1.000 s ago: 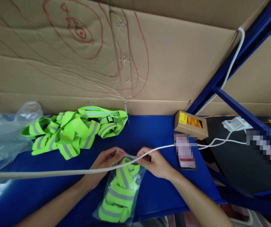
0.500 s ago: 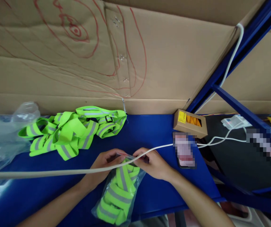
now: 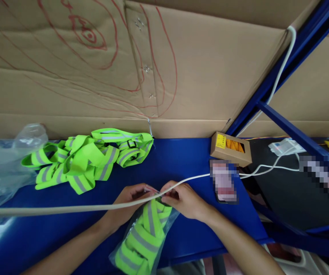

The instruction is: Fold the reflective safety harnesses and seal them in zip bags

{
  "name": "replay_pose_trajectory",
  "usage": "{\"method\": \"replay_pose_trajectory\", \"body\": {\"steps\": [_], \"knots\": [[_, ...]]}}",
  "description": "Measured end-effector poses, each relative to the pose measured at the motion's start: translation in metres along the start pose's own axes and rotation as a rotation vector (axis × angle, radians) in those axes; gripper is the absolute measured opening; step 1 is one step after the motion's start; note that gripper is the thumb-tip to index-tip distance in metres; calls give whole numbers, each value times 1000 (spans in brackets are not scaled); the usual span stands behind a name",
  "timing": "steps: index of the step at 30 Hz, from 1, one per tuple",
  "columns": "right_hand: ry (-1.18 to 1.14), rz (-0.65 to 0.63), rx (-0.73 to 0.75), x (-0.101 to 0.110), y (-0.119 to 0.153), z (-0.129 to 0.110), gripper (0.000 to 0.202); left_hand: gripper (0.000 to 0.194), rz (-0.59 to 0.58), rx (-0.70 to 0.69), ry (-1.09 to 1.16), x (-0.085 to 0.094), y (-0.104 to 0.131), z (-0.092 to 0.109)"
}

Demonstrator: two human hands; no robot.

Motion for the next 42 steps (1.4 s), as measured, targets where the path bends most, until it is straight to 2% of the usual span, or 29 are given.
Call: {"method": "replay_pose_trajectory", "body": {"steps": [5,15,25,33,42], "knots": [[64,9,-22,-3,-1,1,22,32,-7,14,-17,-5,1,-3],[217,122,137,5,1,-17,12,35,10,-14,-38,-1,-2,-3],[198,130,94,3,0,-11,11,36,16,-9,-60,2,-1,-5],[54,67,-20,0,0,1,15,36,-59,4,-27,-4,-1,-3],[106,92,18,0,1,-3,13,36,-61,-4,-64,-2,-1,-7]]}}
Point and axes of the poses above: each hand's wrist, its own y-axis away from the middle knuckle, its own x-axis out of the back of the hand, z = x × y, the point moved 8 cm from there along -y, towards the middle knuckle, and after that the axes turned 10 degrees about y, right-handed, at the moved point
